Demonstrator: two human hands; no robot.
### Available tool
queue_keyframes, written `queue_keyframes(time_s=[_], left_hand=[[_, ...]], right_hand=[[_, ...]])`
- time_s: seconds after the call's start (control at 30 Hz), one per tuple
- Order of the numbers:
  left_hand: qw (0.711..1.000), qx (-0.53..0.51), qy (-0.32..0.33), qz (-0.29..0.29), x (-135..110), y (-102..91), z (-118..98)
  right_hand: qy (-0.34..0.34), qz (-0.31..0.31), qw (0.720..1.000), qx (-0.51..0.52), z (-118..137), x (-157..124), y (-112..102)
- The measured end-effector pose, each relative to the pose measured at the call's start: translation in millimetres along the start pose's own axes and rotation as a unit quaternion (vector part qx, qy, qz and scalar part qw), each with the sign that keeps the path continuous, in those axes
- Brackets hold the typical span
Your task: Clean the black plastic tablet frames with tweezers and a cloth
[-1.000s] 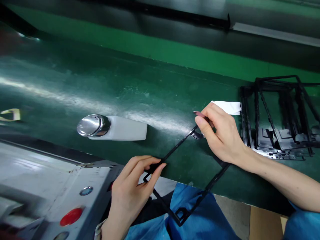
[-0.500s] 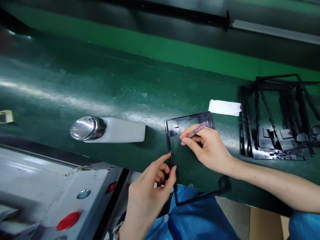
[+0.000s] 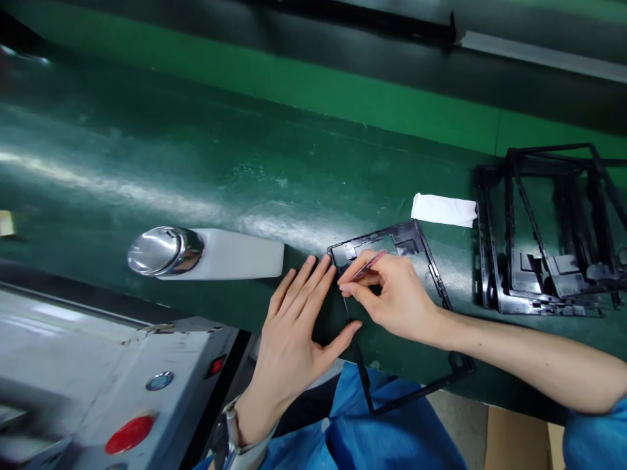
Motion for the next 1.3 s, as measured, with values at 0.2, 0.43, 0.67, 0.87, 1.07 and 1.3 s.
queue_keyframes(time_s=[0.2, 0.43, 0.67, 0.87, 1.07, 1.3], left_hand=[[1.0, 0.015, 0.005, 0.007, 0.9, 0.3, -0.5], [0.999, 0.03, 0.007, 0.018, 0.9, 2.6, -1.1], [0.998, 0.045, 0.007, 0.032, 0.2, 4.7, -0.1], [0.999, 0.046, 0.007, 0.024, 0.9, 3.0, -1.4], [0.998, 0.049, -0.005, 0.023, 0.5, 4.0, -0.4], [0.998, 0.052, -0.003, 0.023, 1.4, 3.6, -1.1]], right_hand=[[-0.016, 0.01, 0.998, -0.052, 1.1, -2.4, 2.4], [-0.014, 0.01, 0.999, -0.047, 2.9, -1.7, 3.4], [-0.005, 0.001, 1.0, -0.018, 2.3, -0.8, 4.6], [-0.002, 0.013, 0.999, -0.044, 0.9, -0.7, 3.9], [-0.022, 0.023, 0.993, -0.111, 3.0, -0.2, 1.7], [0.003, 0.009, 0.999, -0.045, 0.6, -2.4, 2.4]])
Point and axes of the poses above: each hand's wrist, its own x-axis towards the middle knuckle, its own y-axis out of the palm, z = x × y, the point moved 6 cm from there along x, towards the middle knuckle, and after that the axes turned 14 degrees about -y, right-handed, at the moved point
